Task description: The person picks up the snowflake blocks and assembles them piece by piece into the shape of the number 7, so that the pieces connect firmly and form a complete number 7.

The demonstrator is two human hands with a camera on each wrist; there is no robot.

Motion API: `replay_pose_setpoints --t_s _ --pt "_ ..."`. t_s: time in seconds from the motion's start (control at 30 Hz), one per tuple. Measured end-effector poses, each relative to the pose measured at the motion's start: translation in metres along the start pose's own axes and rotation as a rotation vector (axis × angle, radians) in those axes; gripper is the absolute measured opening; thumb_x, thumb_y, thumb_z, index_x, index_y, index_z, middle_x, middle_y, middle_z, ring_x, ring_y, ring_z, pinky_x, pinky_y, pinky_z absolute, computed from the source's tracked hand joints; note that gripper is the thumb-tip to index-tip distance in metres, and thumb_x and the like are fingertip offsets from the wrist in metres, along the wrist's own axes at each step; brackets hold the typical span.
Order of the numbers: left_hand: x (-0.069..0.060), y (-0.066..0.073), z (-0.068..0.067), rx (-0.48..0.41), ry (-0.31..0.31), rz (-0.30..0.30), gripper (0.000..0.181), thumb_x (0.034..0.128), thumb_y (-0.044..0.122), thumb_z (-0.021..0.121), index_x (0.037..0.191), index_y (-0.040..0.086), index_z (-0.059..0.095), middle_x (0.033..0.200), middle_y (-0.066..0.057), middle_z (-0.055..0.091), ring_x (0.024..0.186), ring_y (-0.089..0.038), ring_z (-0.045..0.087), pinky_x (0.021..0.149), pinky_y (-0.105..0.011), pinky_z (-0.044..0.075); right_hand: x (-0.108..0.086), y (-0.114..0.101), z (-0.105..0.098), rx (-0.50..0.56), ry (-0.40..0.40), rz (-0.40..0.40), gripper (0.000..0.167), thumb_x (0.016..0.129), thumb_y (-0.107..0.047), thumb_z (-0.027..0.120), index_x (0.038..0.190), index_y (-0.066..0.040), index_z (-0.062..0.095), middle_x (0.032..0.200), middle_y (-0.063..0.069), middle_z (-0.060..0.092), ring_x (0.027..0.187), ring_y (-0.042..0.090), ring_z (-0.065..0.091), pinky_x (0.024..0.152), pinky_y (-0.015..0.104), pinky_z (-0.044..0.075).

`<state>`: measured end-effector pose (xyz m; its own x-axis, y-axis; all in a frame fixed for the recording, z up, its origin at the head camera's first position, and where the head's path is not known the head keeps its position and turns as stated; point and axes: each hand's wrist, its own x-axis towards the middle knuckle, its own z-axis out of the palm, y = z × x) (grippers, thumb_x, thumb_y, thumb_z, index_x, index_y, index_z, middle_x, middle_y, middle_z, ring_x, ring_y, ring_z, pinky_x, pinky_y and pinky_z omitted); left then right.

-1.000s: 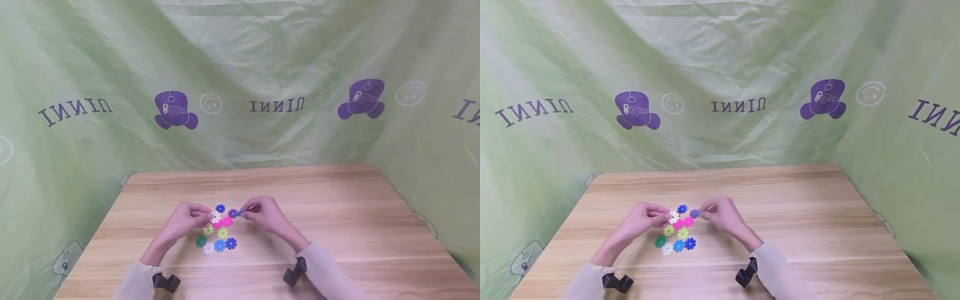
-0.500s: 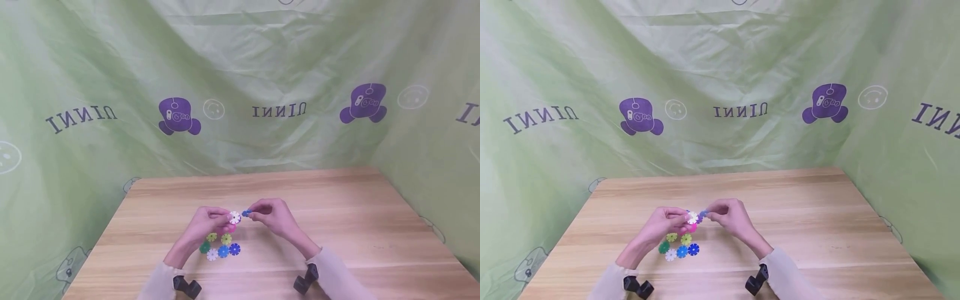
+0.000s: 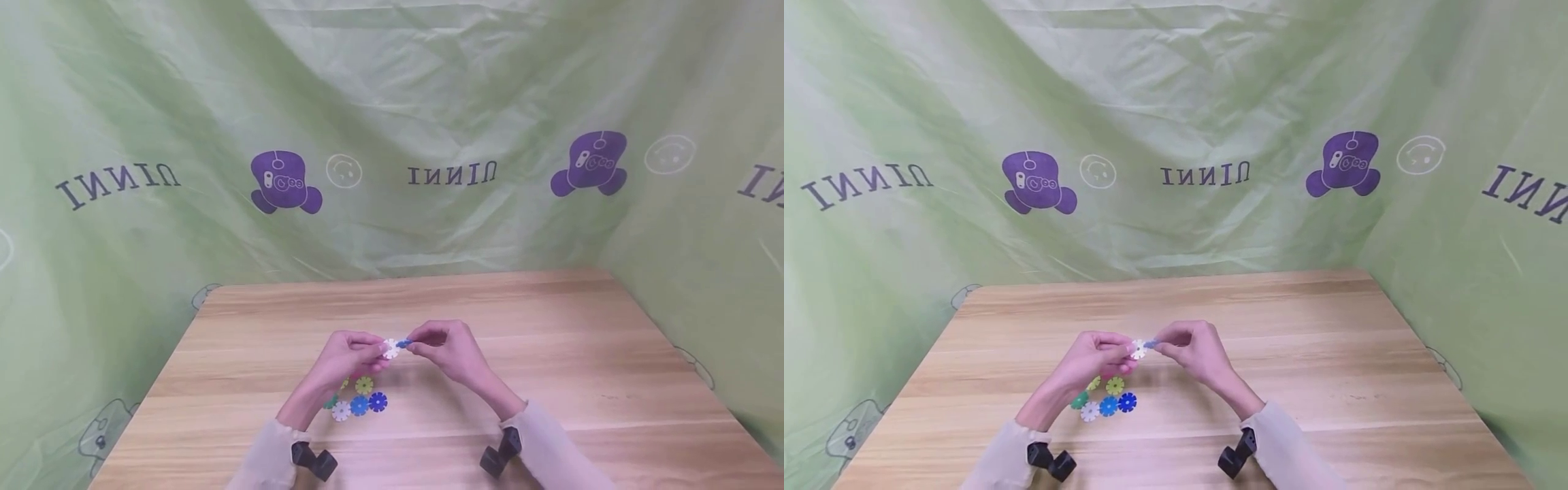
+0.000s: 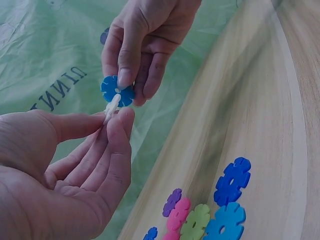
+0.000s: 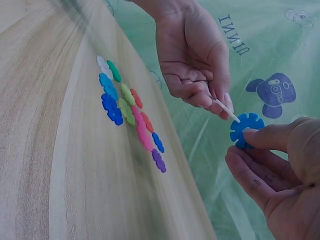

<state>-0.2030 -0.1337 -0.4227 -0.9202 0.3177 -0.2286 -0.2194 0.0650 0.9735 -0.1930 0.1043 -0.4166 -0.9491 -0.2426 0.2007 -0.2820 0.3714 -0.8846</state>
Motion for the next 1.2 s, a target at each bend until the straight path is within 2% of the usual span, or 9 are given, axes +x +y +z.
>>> replay_pose_setpoints --t_s 0.3,0.63,0.93,1.2 --pt "-0.001 0.005 0.007 0.026 0.039 0.005 0.021 0.0977 0.008 0.072 0.115 -0.005 0.072 0.097 -0.019 0.08 0.078 -0.014 0.076 0.068 -0.022 0.062 -0.003 0.0 -0.003 0.007 0.005 0.01 0.01 0.088 -0.012 0.084 0.097 -0.014 0.082 0.097 0.004 0.082 0.086 0.012 0.077 0.078 0.021 0.063" --pt "0.001 0.006 0.015 -0.002 0.073 -0.005 0.016 0.0977 0.005 0.069 0.11 -0.005 0.07 0.08 -0.002 0.076 0.075 -0.012 0.071 0.063 -0.021 0.055 -0.001 0.001 -0.002 0.018 0.021 -0.016 0.009 0.089 -0.008 0.082 0.097 -0.011 0.081 0.096 0.008 0.082 0.083 0.013 0.078 0.078 0.02 0.063" --pt "0.0 0.001 0.014 0.004 0.081 0.0 0.017 0.0978 0.005 0.071 0.109 -0.008 0.071 0.083 -0.008 0.077 0.071 -0.011 0.07 0.064 -0.021 0.057 -0.003 0.003 0.004 0.039 0.006 -0.019 0.01 0.088 -0.005 0.082 0.098 -0.007 0.081 0.094 0.011 0.082 0.08 0.014 0.079 0.076 0.021 0.064" --pt "0.001 0.003 0.018 -0.029 0.086 -0.001 0.018 0.0978 0.005 0.07 0.111 -0.008 0.07 0.084 -0.006 0.076 0.071 -0.009 0.067 0.067 -0.021 0.057 -0.005 0.003 0.004 0.068 0.021 0.01 0.011 0.088 -0.005 0.082 0.099 -0.007 0.08 0.094 0.012 0.082 0.079 0.015 0.079 0.078 0.037 0.067"
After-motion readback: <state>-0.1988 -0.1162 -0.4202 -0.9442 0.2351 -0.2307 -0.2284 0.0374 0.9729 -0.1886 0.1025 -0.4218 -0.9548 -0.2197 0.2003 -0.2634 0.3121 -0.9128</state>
